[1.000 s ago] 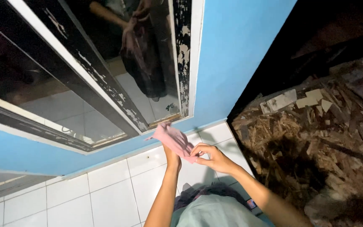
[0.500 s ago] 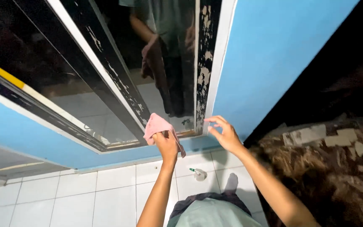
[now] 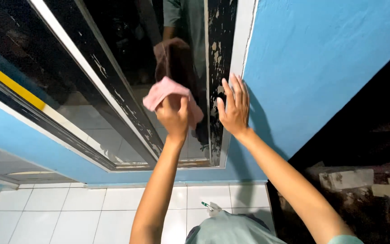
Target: Cleaning the glass panes of a window using a pink cloth.
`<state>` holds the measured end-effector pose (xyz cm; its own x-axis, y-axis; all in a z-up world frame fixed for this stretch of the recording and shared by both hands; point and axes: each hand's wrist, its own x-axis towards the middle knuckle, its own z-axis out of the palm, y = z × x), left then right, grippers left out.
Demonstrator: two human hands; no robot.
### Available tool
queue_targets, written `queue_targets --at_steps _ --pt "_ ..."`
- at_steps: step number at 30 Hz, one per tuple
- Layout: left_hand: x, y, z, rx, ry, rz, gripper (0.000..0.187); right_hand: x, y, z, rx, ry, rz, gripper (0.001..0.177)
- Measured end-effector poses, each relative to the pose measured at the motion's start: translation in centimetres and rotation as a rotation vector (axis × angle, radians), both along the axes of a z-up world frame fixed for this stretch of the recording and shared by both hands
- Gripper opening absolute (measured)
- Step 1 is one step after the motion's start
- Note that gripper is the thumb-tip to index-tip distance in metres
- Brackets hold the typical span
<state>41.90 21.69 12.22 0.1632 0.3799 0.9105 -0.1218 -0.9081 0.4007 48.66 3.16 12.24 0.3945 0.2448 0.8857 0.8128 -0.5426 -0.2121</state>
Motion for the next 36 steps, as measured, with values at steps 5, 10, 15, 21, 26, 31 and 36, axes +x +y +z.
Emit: queue_targets --at_steps 5,10,15,21,26,31,36 --pt "4.5 -0.2 6.7 0.187 -0.024 0.072 0.055 4.7 2.0 -1.2 -0.046 -0.112 -0.067 0.061" --pt "9.1 0.5 11.0 0.229 -0.1 0.019 0.058 7.7 3.7 -4.1 -0.016 -0.134 -0.106 0.062" --pt "12.4 2.9 10.1 0.39 0.082 0.028 0.043 9.4 5.0 -6.3 0.008 -0.166 -0.208 0.059" --pt "13.5 3.9 4.4 0.673 0.164 0.135 0.022 10.6 6.1 -8.7 0.002 -0.164 -0.312 0.055" --pt "14.2 4.7 -4.3 0.699 0.258 0.08 0.026 10.5 6.5 -8.5 0.021 -0.177 -0.348 0.055" --pt "14.7 5.8 -13.7 0.728 0.376 -0.002 0.033 10.6 6.6 -8.8 0.015 -0.171 -0.357 0.057" --pt "13.0 6.7 -21.1 0.841 0.426 -0.056 0.044 10.5 6.8 -8.5 0.022 -0.192 -0.383 0.059"
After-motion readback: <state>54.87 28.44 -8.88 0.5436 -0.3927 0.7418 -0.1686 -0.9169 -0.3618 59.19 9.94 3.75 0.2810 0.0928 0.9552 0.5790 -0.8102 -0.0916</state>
